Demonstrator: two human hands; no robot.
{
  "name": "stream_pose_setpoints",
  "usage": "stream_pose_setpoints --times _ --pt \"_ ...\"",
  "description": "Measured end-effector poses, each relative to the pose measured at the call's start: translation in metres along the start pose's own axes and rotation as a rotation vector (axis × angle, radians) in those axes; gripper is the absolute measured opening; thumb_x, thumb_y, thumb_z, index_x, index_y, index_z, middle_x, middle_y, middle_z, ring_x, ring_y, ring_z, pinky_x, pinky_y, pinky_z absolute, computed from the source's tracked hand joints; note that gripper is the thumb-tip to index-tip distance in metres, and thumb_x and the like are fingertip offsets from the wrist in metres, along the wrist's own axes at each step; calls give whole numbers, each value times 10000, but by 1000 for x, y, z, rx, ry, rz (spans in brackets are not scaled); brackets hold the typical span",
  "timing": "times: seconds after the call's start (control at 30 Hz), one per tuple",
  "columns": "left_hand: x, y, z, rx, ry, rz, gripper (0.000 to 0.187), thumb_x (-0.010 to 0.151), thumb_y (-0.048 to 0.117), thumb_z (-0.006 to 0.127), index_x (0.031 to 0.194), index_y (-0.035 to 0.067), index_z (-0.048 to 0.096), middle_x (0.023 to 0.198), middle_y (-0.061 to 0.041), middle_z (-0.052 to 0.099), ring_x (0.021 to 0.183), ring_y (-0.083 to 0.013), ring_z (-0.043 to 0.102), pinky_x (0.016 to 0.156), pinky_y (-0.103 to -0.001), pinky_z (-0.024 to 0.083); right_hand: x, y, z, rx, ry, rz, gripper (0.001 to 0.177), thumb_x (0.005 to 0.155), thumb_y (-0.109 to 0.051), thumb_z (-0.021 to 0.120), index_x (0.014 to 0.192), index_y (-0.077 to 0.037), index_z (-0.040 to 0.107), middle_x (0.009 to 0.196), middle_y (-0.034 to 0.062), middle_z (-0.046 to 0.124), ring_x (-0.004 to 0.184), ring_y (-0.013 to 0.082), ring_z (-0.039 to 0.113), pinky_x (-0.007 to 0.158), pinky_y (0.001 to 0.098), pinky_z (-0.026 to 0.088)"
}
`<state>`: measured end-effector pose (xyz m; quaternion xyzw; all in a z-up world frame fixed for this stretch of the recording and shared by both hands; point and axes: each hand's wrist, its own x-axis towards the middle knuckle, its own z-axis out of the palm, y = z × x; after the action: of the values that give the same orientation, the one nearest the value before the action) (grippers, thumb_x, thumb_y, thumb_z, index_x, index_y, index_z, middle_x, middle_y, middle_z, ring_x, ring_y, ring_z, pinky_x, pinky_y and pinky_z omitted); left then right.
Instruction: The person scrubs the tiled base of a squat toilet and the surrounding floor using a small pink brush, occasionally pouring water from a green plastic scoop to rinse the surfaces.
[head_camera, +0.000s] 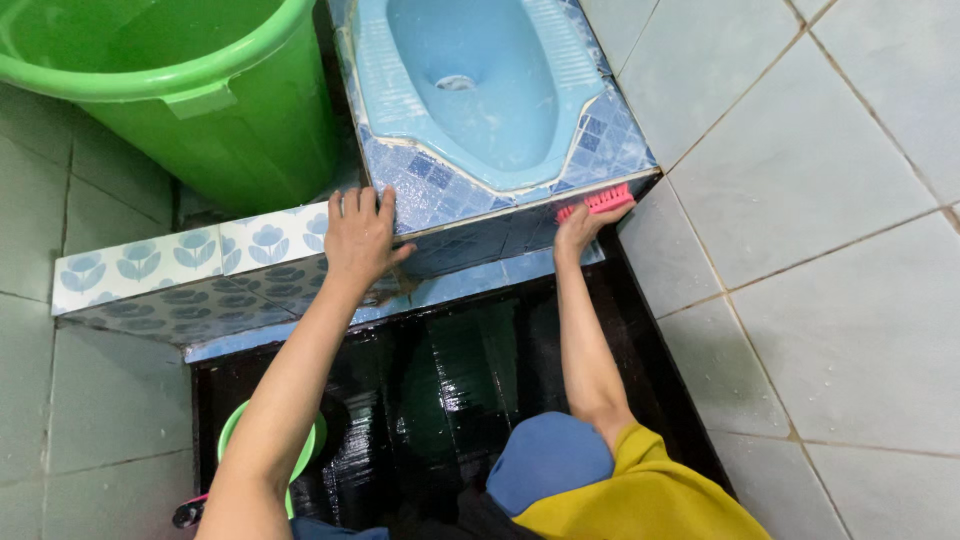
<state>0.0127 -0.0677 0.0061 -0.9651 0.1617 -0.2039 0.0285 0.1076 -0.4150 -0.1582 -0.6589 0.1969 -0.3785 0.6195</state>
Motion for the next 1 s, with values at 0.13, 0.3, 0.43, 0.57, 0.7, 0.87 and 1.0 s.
stream_pose_setpoints --times 0.13,0.3,0.43,0.57,0.7,0.87,1.0 --pt "1 -1 5 -40 -59 0 979 616 491 918 1411 45 560 1185 -167 574 1183 -354 531 1091 -567 376 -59 15 20 -91 -20 -143 948 923 -44 478 1634 -22 -148 1690 354 88 1514 477 328 1248 460 290" --pt "-15 -10 -4 -83 -3 48 891 630 361 893 1406 89 550 1268 -193 558 1292 -358 492 1099 -584 356 -139 38 -3 -276 -479 -274 1029 925 -86 585 1616 -4 -172 1633 375 179 1466 529 343 1220 529 284" --pt "-44 -31 -32 19 244 197 589 761 162 737 1334 107 611 1329 -128 593 1317 -297 525 1118 -496 399 -186 18 -21 -575 -719 -228 993 898 -134 649 1631 -53 -16 1455 341 353 1251 511 463 1086 548 377" --pt "-95 -67 -55 -30 166 255 321 846 136 690 1158 66 675 1138 -112 650 1093 -290 611 944 -439 473 -220 -27 -15 -472 -1047 -543 909 844 -130 658 1604 -40 169 1344 261 481 1188 461 518 973 542 419" --pt "-146 -99 -52 -13 -58 74 152 873 126 698 1020 111 662 1025 -73 657 1040 -284 639 904 -428 495 -226 -87 19 -419 -1559 -661 788 867 -188 701 1548 -89 316 1290 227 552 1194 446 554 947 551 456" --pt "-209 -132 -48 -119 -642 -494 552 851 436 767 1254 83 634 1194 -144 686 1121 -347 659 947 -516 496 -259 -172 70 -568 -1964 -913 764 803 -219 717 1488 -143 386 1264 219 584 1179 411 576 936 552 454" --pt "-259 -144 -72 -232 -931 -837 728 787 467 824 1363 97 575 1374 -122 636 1272 -309 613 1017 -509 497 -331 -212 91 -631 -2103 -1224 617 842 -256 652 1437 -150 530 1141 196 654 1070 394 652 921 516 509"
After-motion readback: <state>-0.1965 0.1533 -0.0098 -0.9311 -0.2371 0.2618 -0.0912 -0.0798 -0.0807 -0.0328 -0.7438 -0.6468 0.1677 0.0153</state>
